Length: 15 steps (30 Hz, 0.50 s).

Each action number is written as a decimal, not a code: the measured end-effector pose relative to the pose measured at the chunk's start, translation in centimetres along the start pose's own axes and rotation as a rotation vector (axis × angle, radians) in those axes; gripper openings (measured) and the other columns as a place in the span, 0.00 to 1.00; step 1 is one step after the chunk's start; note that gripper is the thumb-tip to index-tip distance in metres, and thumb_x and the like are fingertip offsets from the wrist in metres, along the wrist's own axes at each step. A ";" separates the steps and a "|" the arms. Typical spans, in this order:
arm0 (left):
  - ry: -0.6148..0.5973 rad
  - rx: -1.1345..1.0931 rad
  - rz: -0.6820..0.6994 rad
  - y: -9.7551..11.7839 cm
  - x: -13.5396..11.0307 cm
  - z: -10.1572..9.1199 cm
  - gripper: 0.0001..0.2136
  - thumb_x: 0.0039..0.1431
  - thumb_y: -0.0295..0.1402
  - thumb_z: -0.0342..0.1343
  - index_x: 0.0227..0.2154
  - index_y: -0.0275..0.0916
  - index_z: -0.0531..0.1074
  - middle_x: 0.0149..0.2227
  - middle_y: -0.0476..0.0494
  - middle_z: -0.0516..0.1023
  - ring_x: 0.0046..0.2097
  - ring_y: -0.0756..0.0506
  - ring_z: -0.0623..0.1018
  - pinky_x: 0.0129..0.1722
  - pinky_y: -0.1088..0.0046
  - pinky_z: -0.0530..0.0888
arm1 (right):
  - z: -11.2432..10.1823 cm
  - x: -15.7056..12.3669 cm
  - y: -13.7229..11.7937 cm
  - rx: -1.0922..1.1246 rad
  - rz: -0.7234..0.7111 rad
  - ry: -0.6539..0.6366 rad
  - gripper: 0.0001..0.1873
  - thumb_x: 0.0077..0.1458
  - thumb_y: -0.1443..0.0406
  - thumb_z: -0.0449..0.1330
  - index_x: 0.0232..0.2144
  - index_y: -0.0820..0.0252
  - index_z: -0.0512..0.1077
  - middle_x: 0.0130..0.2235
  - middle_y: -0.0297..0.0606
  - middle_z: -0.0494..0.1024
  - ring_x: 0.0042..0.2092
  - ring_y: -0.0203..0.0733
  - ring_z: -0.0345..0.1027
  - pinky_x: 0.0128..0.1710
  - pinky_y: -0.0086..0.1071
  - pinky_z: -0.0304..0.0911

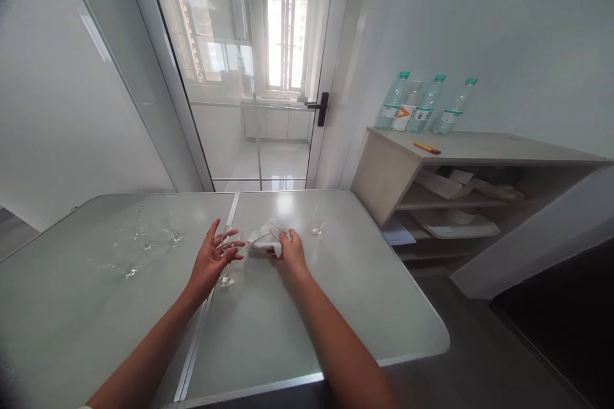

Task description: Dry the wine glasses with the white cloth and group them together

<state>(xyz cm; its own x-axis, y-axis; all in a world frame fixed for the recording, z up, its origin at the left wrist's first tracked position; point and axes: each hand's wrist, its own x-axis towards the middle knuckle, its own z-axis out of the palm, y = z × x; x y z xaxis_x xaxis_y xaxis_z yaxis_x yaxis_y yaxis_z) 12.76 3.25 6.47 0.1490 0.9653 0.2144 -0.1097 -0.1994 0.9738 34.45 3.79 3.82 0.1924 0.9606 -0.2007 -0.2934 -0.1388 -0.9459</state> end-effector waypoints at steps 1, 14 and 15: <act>-0.012 0.124 0.054 -0.5 0.0 0.1 0.39 0.58 0.42 0.65 0.69 0.53 0.53 0.60 0.36 0.69 0.50 0.40 0.81 0.37 0.64 0.83 | -0.2 0.1 0.0 -0.017 -0.038 0.041 0.14 0.52 0.53 0.63 0.34 0.56 0.68 0.31 0.32 0.73 0.30 0.38 0.67 0.26 0.29 0.64; -0.028 0.829 0.301 -2.6 -0.3 0.1 0.29 0.68 0.39 0.56 0.69 0.56 0.55 0.52 0.46 0.76 0.29 0.53 0.77 0.34 0.74 0.77 | -0.1 0.3 0.3 -0.089 -0.118 -0.081 0.33 0.40 0.57 0.71 0.49 0.54 0.69 0.39 0.36 0.77 0.39 0.44 0.70 0.36 0.33 0.65; -0.030 0.850 0.303 -2.7 -0.4 0.1 0.29 0.68 0.39 0.55 0.69 0.56 0.55 0.53 0.46 0.75 0.30 0.53 0.78 0.35 0.74 0.77 | -0.2 0.3 0.5 -0.134 -0.148 -0.083 0.37 0.36 0.61 0.73 0.51 0.54 0.68 0.39 0.35 0.77 0.40 0.45 0.70 0.38 0.34 0.65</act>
<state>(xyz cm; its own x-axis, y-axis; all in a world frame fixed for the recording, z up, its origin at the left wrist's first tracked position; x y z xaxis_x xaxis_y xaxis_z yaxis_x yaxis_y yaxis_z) 13.10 3.43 3.74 0.2592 0.8487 0.4611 0.6128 -0.5135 0.6006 34.55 3.99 3.27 0.1450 0.9886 -0.0406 -0.1390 -0.0203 -0.9901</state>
